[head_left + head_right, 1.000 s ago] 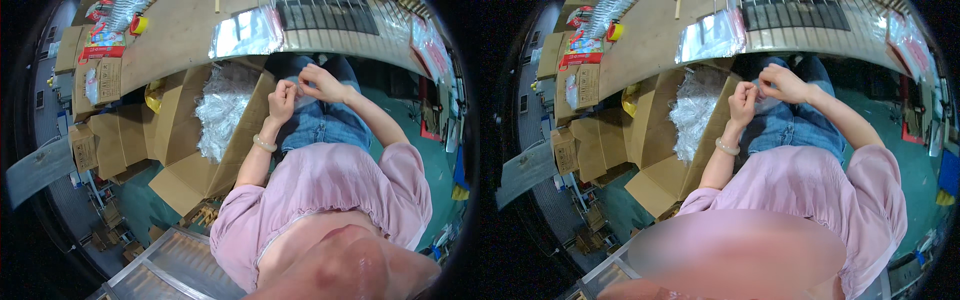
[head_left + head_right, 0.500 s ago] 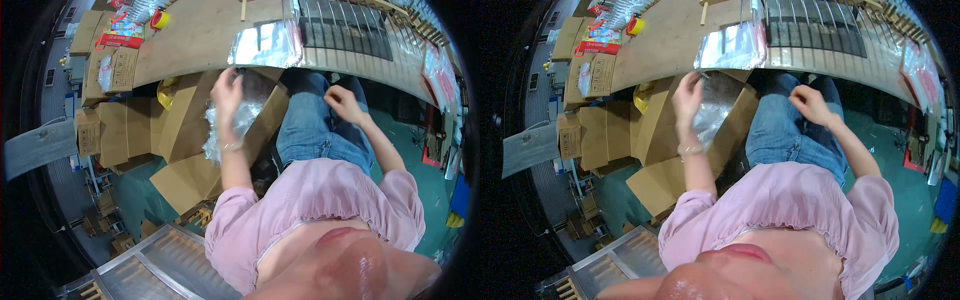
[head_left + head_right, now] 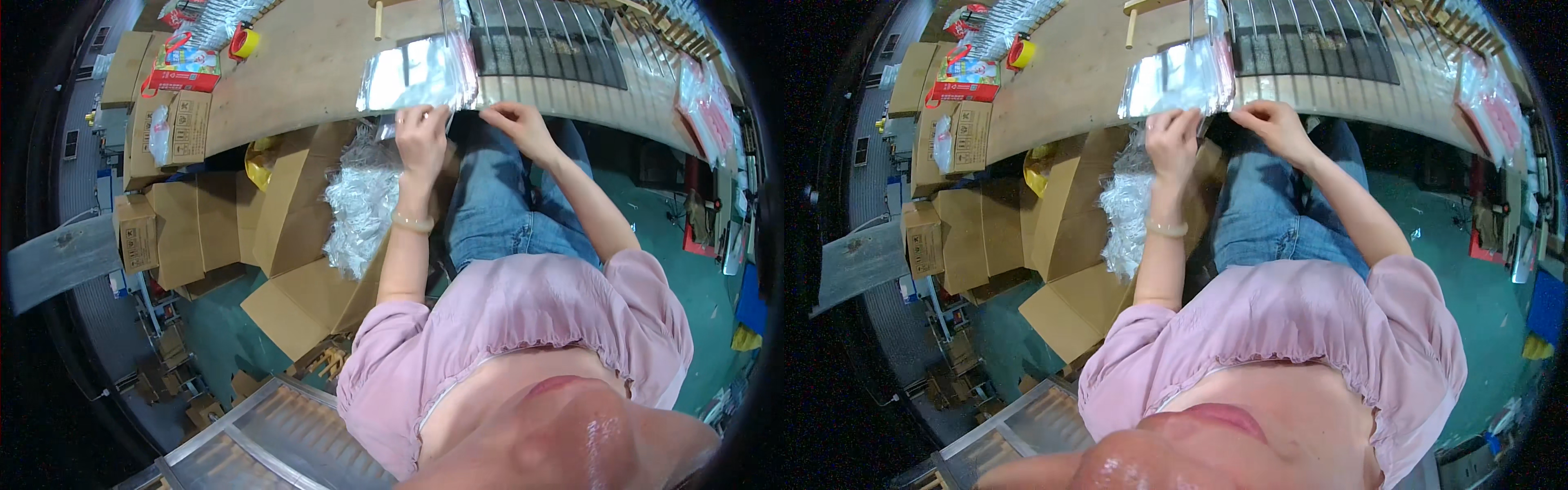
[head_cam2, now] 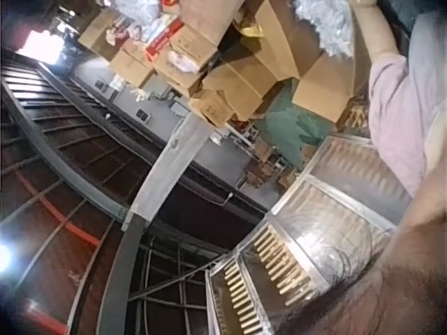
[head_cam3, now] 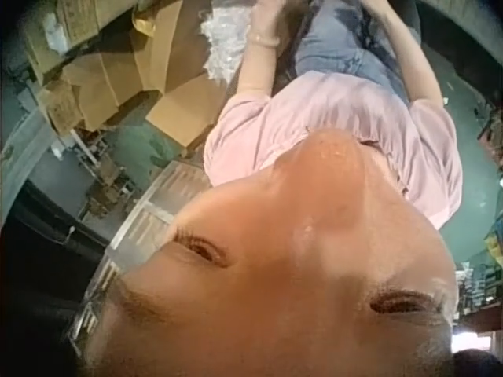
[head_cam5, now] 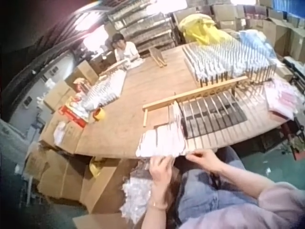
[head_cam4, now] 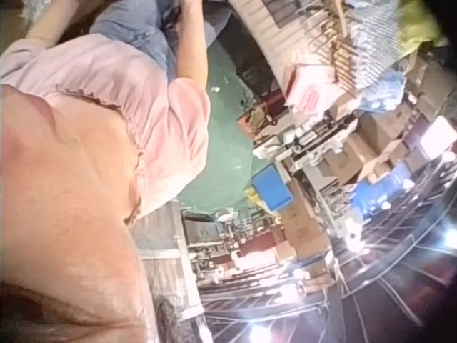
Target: Packaging small white components into individual plastic bags at a workbench.
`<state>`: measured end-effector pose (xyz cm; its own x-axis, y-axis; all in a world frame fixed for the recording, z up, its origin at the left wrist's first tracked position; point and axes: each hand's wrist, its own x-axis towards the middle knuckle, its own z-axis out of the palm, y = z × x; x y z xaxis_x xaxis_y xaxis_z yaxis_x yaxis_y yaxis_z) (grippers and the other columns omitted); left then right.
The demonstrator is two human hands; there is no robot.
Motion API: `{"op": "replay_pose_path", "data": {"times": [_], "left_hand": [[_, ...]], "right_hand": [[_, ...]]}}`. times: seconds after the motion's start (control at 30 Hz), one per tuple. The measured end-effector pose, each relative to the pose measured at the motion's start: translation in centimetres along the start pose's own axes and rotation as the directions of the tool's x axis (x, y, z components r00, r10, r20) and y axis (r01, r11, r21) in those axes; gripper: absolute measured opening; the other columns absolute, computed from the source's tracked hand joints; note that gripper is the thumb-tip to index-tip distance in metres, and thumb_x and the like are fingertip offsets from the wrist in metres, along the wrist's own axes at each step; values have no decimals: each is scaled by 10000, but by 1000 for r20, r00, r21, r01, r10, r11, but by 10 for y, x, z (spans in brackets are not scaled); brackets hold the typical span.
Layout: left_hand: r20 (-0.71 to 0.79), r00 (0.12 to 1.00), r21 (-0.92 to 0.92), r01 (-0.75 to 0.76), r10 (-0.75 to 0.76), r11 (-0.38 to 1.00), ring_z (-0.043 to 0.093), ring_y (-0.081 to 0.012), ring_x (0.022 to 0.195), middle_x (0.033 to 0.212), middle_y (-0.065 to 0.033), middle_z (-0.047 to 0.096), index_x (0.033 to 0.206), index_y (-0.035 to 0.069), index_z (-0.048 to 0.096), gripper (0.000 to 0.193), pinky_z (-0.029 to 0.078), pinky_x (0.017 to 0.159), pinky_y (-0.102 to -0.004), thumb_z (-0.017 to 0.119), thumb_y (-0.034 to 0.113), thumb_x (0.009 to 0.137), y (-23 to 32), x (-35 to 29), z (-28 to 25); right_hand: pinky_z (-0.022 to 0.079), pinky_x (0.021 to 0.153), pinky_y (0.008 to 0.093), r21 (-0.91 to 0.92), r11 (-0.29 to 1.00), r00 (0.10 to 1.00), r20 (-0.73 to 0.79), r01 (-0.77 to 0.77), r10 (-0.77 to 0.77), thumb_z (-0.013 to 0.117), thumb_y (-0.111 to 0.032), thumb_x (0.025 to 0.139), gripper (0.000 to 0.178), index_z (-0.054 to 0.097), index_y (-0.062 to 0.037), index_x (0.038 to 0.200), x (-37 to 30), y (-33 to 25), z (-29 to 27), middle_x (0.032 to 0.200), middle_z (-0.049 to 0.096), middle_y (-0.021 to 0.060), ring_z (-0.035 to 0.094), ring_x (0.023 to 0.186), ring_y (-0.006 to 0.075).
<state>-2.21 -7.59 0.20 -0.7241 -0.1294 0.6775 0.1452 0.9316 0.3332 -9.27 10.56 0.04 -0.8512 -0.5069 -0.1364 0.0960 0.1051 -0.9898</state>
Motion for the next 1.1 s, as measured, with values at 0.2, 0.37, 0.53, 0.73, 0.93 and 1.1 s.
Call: {"op": "replay_pose_path", "data": {"times": [0.2,0.37,0.53,0.73,0.93,1.1], "left_hand": [[55,989,124,-144,139,982,552,-253,765,814,-61,598,861,105,698,150,459,666,-356,720,83,714,25,-31,-19],[35,999,-50,-19,21,999,559,-232,766,824,-60,601,885,68,681,145,461,665,-339,708,97,746,29,-33,-15],[499,767,-570,641,-403,514,574,-138,684,784,-46,633,894,23,672,112,469,632,-271,686,95,809,47,-29,-11],[628,682,-737,676,-374,-3,597,-93,676,779,-55,659,881,-32,655,78,477,611,-211,660,25,828,45,-24,-4],[484,685,-763,635,-545,122,615,-107,631,722,-53,660,862,-27,667,64,478,573,-216,642,28,841,59,-22,1],[268,775,-524,615,-572,589,627,-119,580,677,-59,674,822,-22,686,103,487,551,-239,656,77,825,60,-22,2]], "right_hand": [[435,601,234,-143,987,975,218,77,-45,670,-264,838,276,679,12,844,13,14,13,670,613,38,532,651,72],[390,565,221,-256,953,947,310,163,-78,639,-186,874,187,669,-2,855,4,8,2,723,596,-19,480,664,36],[380,571,217,-264,957,910,414,120,0,633,-210,885,218,633,-4,816,-1,-19,-12,693,558,-24,458,658,38],[387,592,210,-89,962,845,504,259,-181,622,-240,898,232,595,-15,850,0,-18,-19,687,537,-44,467,668,41],[440,568,273,75,952,929,209,297,-306,624,-229,884,212,595,-19,884,-14,-16,-5,652,542,25,501,595,95],[482,630,287,-695,562,883,243,447,-402,664,-164,832,230,615,-40,1019,-26,-21,-12,718,601,85,582,661,109]]}}
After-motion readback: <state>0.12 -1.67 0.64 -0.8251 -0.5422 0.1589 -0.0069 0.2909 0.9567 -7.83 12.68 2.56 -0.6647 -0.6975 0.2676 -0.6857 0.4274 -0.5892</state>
